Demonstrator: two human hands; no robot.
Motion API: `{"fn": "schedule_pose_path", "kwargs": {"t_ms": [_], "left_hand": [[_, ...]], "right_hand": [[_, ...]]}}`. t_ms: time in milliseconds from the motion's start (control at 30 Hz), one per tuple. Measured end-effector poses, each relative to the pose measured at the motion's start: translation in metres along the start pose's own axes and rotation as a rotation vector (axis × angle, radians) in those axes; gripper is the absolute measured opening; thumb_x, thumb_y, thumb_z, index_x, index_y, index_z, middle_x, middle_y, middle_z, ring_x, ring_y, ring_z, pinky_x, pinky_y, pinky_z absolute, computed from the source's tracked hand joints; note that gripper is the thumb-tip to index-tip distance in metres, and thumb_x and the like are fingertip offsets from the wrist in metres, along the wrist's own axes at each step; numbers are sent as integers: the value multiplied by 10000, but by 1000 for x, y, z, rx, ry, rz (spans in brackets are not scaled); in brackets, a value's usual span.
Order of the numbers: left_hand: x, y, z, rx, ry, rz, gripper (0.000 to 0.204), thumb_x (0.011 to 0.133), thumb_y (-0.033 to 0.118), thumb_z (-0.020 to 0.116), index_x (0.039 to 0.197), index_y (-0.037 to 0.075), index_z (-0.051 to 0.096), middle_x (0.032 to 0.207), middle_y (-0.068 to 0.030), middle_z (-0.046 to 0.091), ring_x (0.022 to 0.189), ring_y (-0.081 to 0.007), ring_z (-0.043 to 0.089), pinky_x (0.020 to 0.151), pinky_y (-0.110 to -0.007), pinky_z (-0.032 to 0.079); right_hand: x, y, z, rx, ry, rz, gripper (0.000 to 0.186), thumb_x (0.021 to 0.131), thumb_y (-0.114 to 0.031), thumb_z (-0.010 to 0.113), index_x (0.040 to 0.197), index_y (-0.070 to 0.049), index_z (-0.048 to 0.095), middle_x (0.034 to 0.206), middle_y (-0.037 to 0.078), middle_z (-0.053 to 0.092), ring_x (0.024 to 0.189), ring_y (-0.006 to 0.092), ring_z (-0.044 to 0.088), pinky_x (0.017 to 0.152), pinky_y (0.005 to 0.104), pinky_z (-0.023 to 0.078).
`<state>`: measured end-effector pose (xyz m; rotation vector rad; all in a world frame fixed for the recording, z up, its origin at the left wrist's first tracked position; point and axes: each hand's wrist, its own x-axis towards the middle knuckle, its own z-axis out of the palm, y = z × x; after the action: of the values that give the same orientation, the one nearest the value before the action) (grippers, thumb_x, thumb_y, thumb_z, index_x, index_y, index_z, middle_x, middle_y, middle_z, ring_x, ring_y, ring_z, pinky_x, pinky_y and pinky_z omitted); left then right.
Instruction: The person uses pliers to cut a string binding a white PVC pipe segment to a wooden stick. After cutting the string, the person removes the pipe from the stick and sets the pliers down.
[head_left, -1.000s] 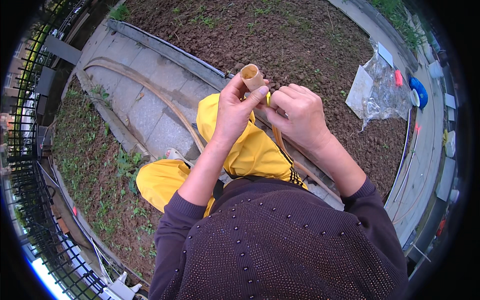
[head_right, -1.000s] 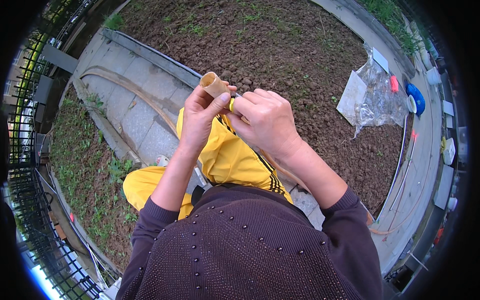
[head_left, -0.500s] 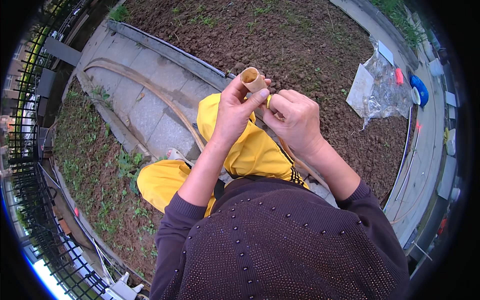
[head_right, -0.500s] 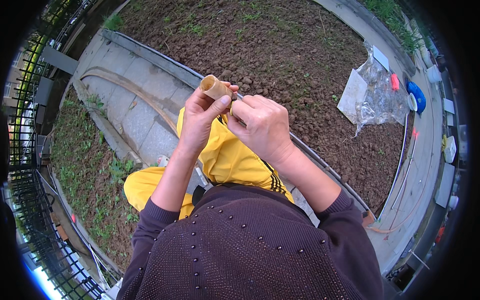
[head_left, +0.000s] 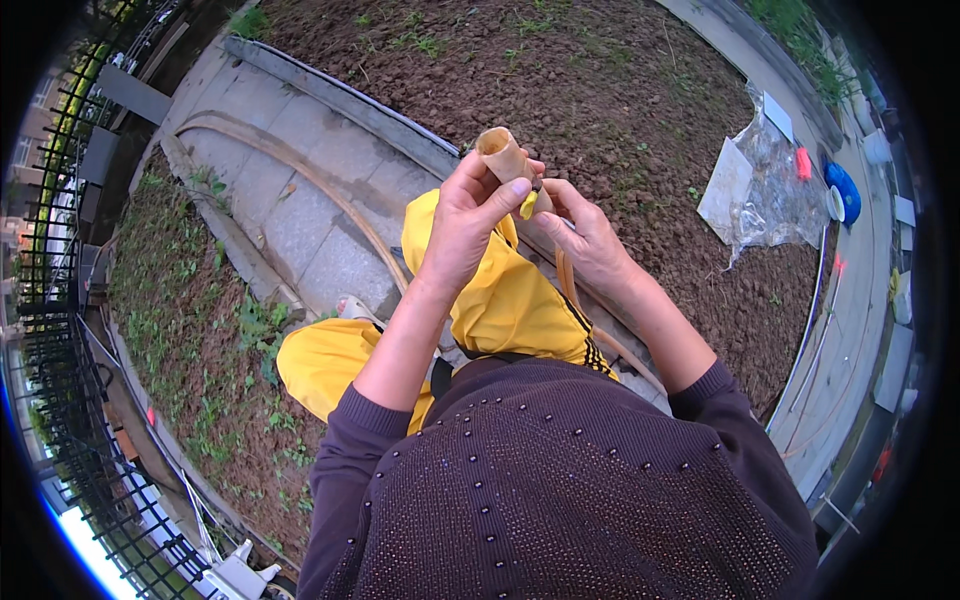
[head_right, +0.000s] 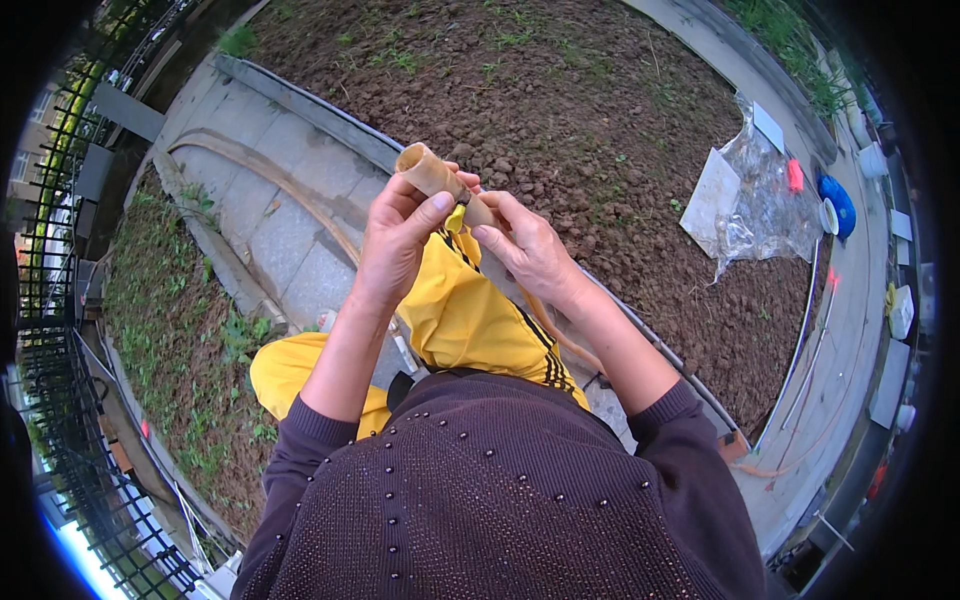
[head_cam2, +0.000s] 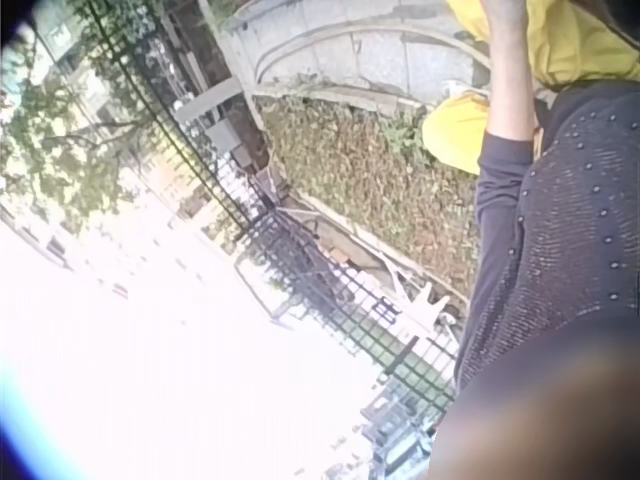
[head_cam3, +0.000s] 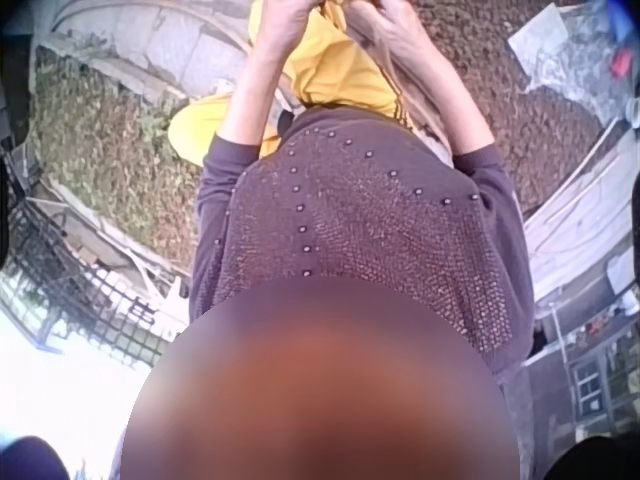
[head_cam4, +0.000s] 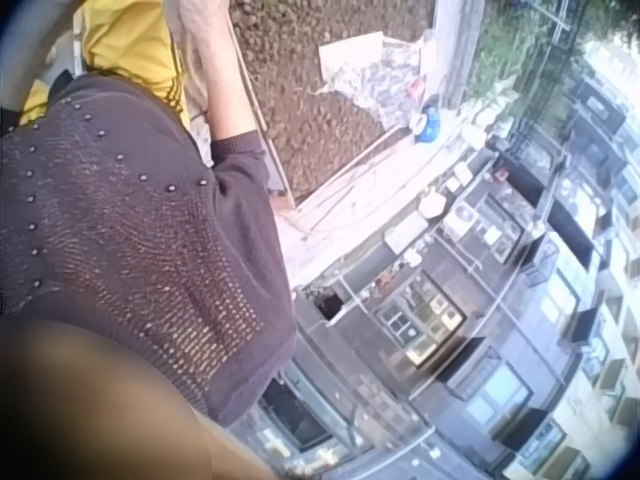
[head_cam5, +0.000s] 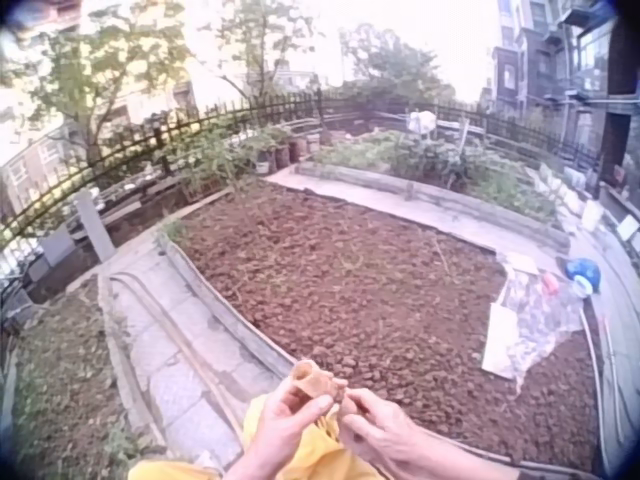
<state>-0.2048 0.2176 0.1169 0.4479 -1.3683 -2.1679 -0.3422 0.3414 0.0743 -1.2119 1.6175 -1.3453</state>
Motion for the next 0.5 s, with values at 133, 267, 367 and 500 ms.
{"fn": "schedule_pose_path", "kwargs": {"t_ms": [133,267,367,500], "left_hand": [[-1,3,4,163,45,19,449,853,127,736,1237,1,540,1120,-104,635,1046,-179,620,921,-319,491],[2,0,-1,316,83,-37,456,829,118,755,1220,-2,553,1062,-76,632,939,-138,616,806,-281,512],[3,2,1,245,114,-57,427,829,116,752,1193,-8,565,1021,-73,637,837,-112,606,702,-254,509],[3,6,3,238,155,-21,369,847,120,730,1156,-18,582,954,-67,644,737,-101,592,639,-237,496]], "right_hand": [[2,-11,0,-30,29,45,348,940,-181,638,1243,-49,529,978,73,632,859,118,585,789,289,492],[4,-3,-1,-72,69,-15,338,920,-175,664,1215,-54,552,936,59,625,821,109,562,757,278,483],[6,-2,-1,-44,90,-51,333,912,-179,673,1194,-44,560,918,57,620,817,113,560,750,274,480],[7,-3,-1,-48,57,-44,336,912,-208,668,1179,-30,565,868,54,614,787,117,558,730,283,479]]}}
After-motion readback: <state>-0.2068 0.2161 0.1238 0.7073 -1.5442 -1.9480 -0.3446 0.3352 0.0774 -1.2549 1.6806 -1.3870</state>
